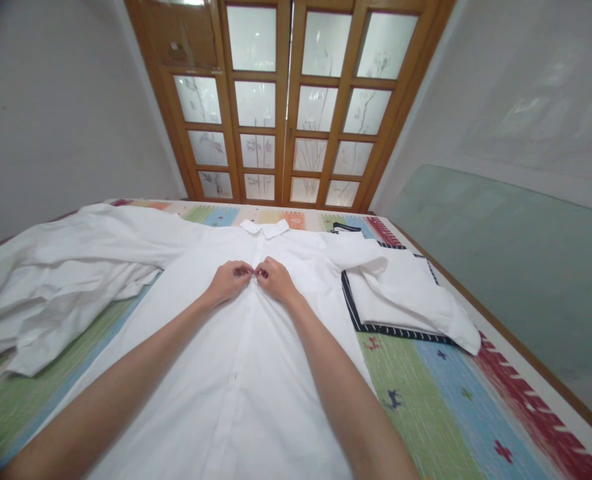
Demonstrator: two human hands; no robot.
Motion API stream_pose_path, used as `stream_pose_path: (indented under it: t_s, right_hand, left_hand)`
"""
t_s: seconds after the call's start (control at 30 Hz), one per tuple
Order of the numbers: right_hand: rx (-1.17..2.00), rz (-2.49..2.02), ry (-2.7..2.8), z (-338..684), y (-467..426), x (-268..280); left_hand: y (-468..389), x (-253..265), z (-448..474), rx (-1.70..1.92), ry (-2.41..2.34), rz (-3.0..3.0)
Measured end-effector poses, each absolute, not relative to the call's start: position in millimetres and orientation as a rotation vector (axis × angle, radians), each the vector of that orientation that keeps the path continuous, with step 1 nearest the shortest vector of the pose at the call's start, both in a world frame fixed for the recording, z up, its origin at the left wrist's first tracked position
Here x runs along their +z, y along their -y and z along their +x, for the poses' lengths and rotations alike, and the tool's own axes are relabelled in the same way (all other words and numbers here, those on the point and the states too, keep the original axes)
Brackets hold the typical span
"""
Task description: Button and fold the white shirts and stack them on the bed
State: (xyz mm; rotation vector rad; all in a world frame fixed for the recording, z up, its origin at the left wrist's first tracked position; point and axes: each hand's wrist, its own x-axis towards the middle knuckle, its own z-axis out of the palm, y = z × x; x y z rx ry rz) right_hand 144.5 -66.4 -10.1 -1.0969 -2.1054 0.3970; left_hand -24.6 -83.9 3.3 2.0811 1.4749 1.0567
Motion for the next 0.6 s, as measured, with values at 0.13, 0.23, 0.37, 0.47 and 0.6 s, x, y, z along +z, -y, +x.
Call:
stream_pose_path:
  t_s: [0.13,0.23,0.37,0.47,0.6]
  right_hand:
    - [0.401,-1.088,2.103,144.3,65.9,-9.7]
    - [0.383,-1.118,2.101,143.5,67.4,-8.0]
    - [0.347,-1.172,2.147,142.4,71.1,-5.3]
    - [0.293,-1.212,2.186,141.7,74.5,-4.4]
    - [0.119,-1.207,2.233,140.4,76.6,-6.4]
  left_hand:
    - [82.9,2.2,-25.6,1.043,-1.518,2.111]
    - [81.6,0.7,-26.5,1.045,-1.556,2.134]
    - [78.8,-3.2,-27.8,1.039,-1.570,2.149]
    - [76.4,-7.2,-28.8,1.045,-1.557,2.162]
    - [75.3,-11.1,-29.7,1.065,-1.539,2.182]
